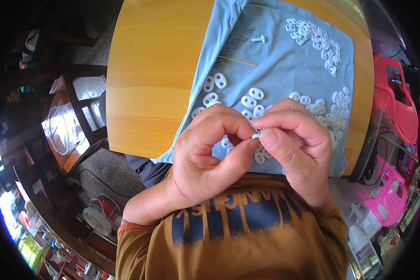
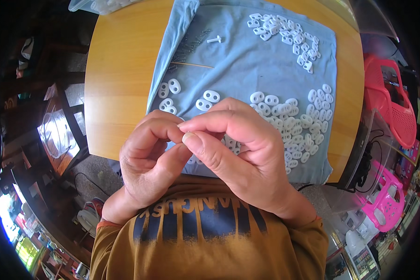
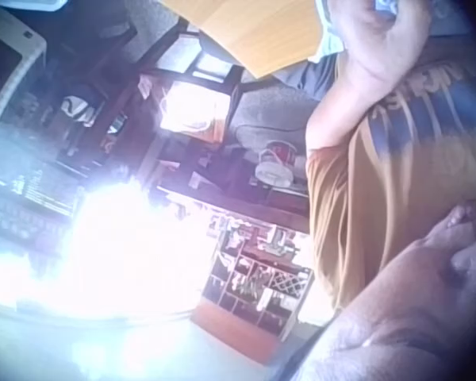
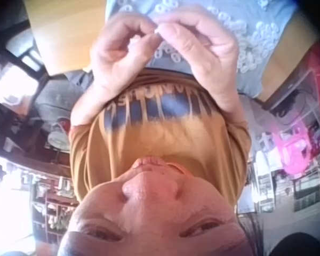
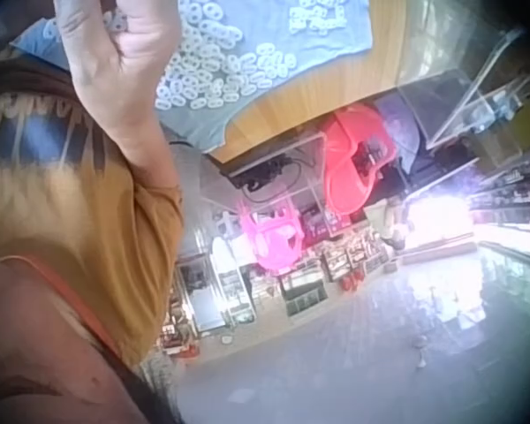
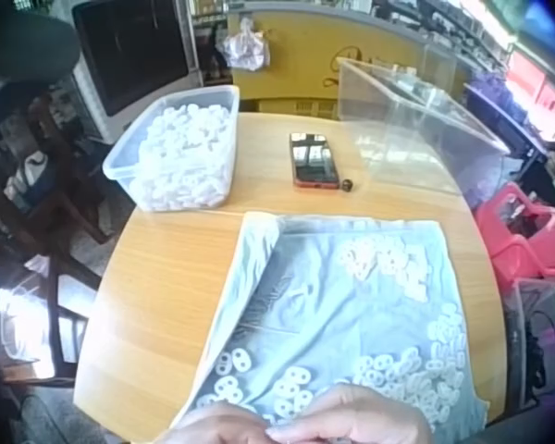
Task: The recorder is manually assembling small white plastic components on a blue cloth mat.
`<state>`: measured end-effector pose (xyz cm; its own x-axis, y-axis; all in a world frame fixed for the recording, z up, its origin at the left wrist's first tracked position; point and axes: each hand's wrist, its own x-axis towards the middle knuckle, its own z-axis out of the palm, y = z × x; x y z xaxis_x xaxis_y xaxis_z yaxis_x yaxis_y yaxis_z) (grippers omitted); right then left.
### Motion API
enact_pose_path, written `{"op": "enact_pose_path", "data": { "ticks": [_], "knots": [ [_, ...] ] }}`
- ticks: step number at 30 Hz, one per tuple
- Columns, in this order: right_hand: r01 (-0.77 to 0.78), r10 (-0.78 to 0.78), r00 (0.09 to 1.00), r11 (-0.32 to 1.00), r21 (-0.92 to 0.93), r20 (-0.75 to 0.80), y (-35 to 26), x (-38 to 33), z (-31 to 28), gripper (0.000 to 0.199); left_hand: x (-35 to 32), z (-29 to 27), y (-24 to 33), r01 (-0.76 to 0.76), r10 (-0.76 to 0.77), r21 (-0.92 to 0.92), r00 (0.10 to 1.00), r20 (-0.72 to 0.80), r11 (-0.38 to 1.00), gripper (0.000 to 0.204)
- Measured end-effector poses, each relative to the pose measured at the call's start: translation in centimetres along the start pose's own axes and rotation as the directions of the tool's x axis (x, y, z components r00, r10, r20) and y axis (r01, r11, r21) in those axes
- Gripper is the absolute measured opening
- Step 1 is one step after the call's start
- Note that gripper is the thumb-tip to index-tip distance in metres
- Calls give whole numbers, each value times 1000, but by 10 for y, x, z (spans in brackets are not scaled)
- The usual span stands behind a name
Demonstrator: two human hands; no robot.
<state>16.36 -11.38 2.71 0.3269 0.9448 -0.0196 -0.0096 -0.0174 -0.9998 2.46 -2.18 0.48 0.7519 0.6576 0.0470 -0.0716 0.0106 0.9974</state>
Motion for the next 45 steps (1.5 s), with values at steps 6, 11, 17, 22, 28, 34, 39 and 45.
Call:
{"op": "enact_pose_path", "data": {
  "ticks": [6, 11, 17, 22, 28, 34, 39, 45],
  "knots": [
    [-27, 33, 998, 995, 101, -60, 3, -1, 5, 11, -7, 9, 3, 184, -198, -208, 979, -47, 961, 11],
    [-81, 116, 989, 944, 320, -91, 6, -3, 7, 10, -9, 15, 0, 103, -123, -285, 991, -52, 953, 14],
    [-41, 82, 991, 937, 347, -103, 5, -4, 11, 8, -10, 16, -2, 103, -135, -305, 987, -85, 947, 13],
    [115, -94, 984, 984, 134, -154, 14, -5, 18, 7, -13, 11, -4, 21, -49, -288, 994, -93, 957, 7],
    [204, -190, 976, 970, 133, -111, 15, -2, 23, 10, -19, 10, -4, -4, -53, -255, 975, -216, 967, 5],
    [218, -282, 947, 915, -339, -151, -2, -8, -28, 18, -17, 6, 0, -7, -73, -393, 979, -189, 920, 10],
    [-40, -294, 921, 582, -812, -256, 7, -21, -77, 17, -18, 2, -1, 80, -162, -488, 978, -128, 869, 7],
    [-34, -228, 961, 460, -887, -155, 18, -28, -82, 19, -16, 0, -2, 127, -243, -585, 962, -124, 801, 6]
  ]
}}
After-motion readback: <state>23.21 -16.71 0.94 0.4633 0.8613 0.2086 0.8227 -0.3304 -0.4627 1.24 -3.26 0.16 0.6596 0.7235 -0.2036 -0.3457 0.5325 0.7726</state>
